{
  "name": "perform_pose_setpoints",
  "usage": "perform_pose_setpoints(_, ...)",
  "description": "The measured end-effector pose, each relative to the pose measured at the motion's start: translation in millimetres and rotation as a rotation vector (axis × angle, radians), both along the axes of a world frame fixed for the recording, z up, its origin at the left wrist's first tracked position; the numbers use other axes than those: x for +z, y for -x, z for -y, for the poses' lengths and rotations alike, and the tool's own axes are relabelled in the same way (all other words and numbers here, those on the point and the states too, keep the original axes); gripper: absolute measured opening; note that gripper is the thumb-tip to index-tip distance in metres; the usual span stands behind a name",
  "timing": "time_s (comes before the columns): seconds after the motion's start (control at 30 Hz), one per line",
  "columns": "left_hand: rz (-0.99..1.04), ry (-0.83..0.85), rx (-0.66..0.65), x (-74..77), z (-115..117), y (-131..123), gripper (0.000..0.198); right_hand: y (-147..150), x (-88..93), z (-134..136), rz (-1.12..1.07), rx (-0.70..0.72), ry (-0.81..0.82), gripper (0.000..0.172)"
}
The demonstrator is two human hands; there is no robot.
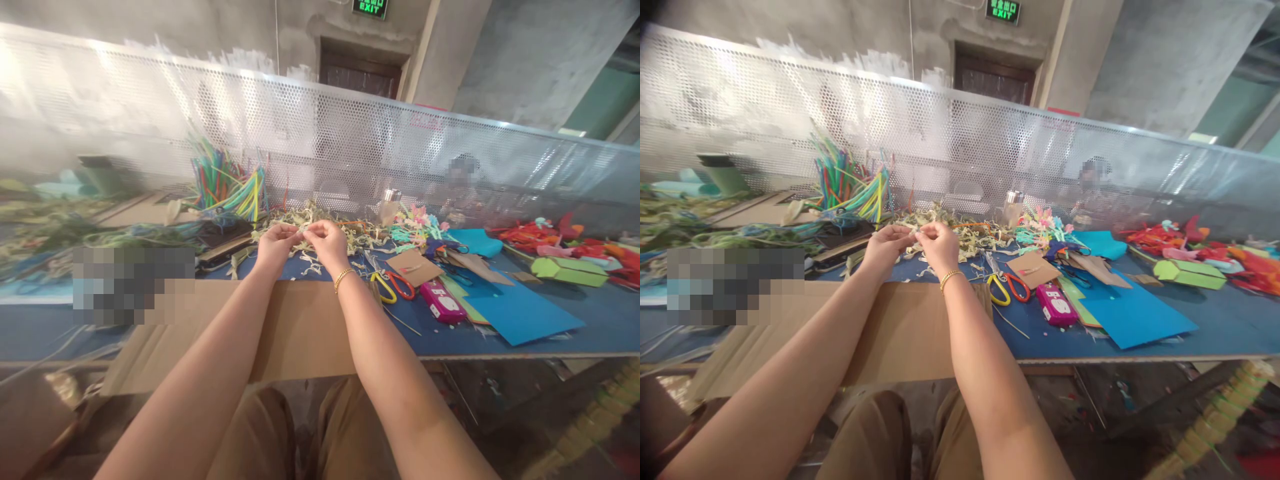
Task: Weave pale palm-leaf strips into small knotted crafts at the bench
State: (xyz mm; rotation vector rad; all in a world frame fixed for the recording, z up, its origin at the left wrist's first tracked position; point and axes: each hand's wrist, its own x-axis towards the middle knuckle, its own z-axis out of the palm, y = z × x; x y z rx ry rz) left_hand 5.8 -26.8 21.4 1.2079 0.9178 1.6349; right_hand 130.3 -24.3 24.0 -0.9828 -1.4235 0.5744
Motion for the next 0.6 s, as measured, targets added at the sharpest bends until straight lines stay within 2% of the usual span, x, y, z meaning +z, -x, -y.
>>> perform_pose_setpoints(0.07,-0.003,-0.007,0.004,-0.5,0,0,0.035,-1,1.5,2,0.096,-0.075,-0.042,0.006)
perform_pose_setpoints(0.23,-0.025,-0.023,0.007,-1.5,0,-1,0.034,-2,5.5,9,0.225,-0.177,-0.076,0.006)
perform_pose_setpoints(0.4,-0.07,-0.049,0.008,-5.7,-5,-1,0.032,-2,6.5,11,0.324,-0.222,-0.055,0.005)
perform_pose_setpoints(0.6,-0.22,-0.109,0.044,-11.7,-12,1,0.033,-3,9.2,15,0.37,-0.242,-0.002,0.005)
